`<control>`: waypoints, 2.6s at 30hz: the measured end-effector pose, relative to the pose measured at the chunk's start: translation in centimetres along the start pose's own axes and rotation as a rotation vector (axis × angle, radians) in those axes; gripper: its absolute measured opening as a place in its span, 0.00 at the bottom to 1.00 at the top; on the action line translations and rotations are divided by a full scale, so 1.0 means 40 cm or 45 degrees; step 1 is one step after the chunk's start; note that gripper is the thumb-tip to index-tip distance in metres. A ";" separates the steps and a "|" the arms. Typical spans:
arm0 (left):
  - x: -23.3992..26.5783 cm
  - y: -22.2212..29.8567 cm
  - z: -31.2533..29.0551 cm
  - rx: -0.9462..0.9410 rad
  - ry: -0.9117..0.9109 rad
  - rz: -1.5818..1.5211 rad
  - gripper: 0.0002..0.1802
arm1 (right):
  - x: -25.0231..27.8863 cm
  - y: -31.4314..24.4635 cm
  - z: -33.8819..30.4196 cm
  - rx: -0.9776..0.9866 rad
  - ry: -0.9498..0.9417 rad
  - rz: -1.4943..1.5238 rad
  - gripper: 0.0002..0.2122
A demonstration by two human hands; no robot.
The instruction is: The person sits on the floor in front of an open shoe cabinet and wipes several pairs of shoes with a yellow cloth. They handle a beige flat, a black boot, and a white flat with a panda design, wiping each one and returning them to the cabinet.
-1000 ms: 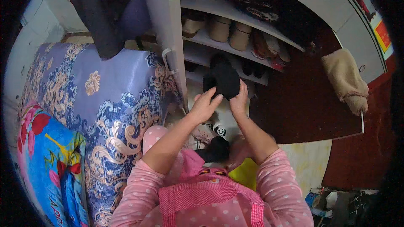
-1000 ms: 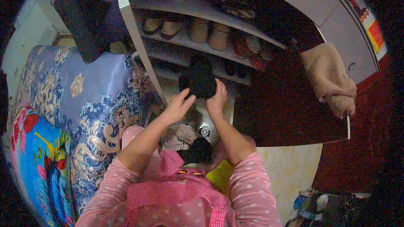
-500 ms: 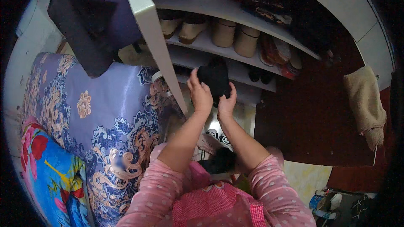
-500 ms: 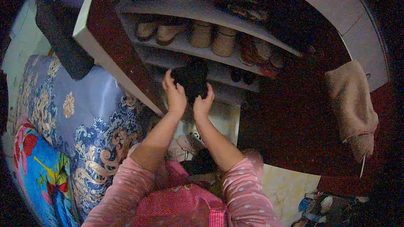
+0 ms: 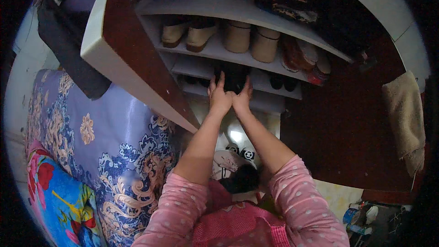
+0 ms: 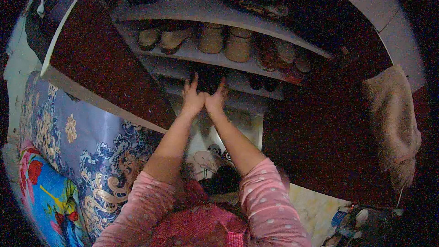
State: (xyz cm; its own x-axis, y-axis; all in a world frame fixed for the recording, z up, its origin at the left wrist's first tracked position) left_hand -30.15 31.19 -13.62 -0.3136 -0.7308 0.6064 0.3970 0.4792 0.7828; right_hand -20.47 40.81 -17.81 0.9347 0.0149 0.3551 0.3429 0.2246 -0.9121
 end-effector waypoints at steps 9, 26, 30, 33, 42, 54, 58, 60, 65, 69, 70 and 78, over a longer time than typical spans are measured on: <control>-0.046 -0.001 0.009 0.156 -0.121 -0.066 0.39 | 0.035 -0.065 -0.009 0.379 -0.252 -0.133 0.44; 0.276 0.229 -0.414 -0.437 -0.225 -0.250 0.25 | -0.286 0.082 0.208 0.429 -0.260 0.128 0.27; 0.255 0.124 -0.405 -0.200 -0.211 -0.344 0.20 | -0.367 0.164 0.241 0.798 -0.465 -0.466 0.24; 0.267 0.150 -0.368 -0.285 -0.102 -0.322 0.19 | -0.361 0.193 0.257 0.921 -0.496 -0.642 0.23; 0.279 0.079 -0.324 -0.077 -0.026 -0.362 0.19 | -0.138 0.301 0.398 0.342 -0.259 -0.387 0.21; 0.299 0.052 -0.315 0.038 -0.108 -0.536 0.18 | 0.016 0.195 0.421 0.391 -0.501 -0.426 0.18; 0.282 0.042 -0.296 -0.053 -0.037 -0.536 0.18 | -0.009 0.152 0.261 0.432 -0.914 -0.455 0.18; 0.286 0.049 -0.294 -0.003 -0.032 -0.597 0.17 | -0.008 0.215 0.171 0.249 -1.027 -0.576 0.16; 0.291 0.051 -0.283 0.136 -0.081 -0.668 0.14 | 0.071 0.148 -0.342 0.780 -2.086 -1.023 0.19; 0.294 0.030 -0.280 0.141 -0.069 -0.622 0.14 | 0.195 0.266 -0.539 0.522 -2.311 -1.558 0.25; 0.299 0.039 -0.281 0.108 -0.062 -0.621 0.13 | 0.227 0.314 -0.583 0.406 -2.352 -1.577 0.25; 0.270 -0.002 -0.290 0.083 -0.059 -0.655 0.12 | 0.341 0.453 -0.716 -0.210 -2.283 -1.434 0.28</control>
State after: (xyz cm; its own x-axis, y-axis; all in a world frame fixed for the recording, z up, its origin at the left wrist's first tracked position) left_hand -23.55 17.61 -8.75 -0.4924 -0.8582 0.1453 0.1277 0.0939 0.9874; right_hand 1.16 17.18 -35.37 -0.6756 0.6747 0.2972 0.6505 0.7352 -0.1906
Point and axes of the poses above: each hand's wrist, its own z-axis towards the middle knuckle, its own x-axis out of the back of the hand, y = z × x, the point moved 10 cm from there along z, towards the middle knuckle, and after that the axes turned 15 degrees about y, right-handed, at the moved point
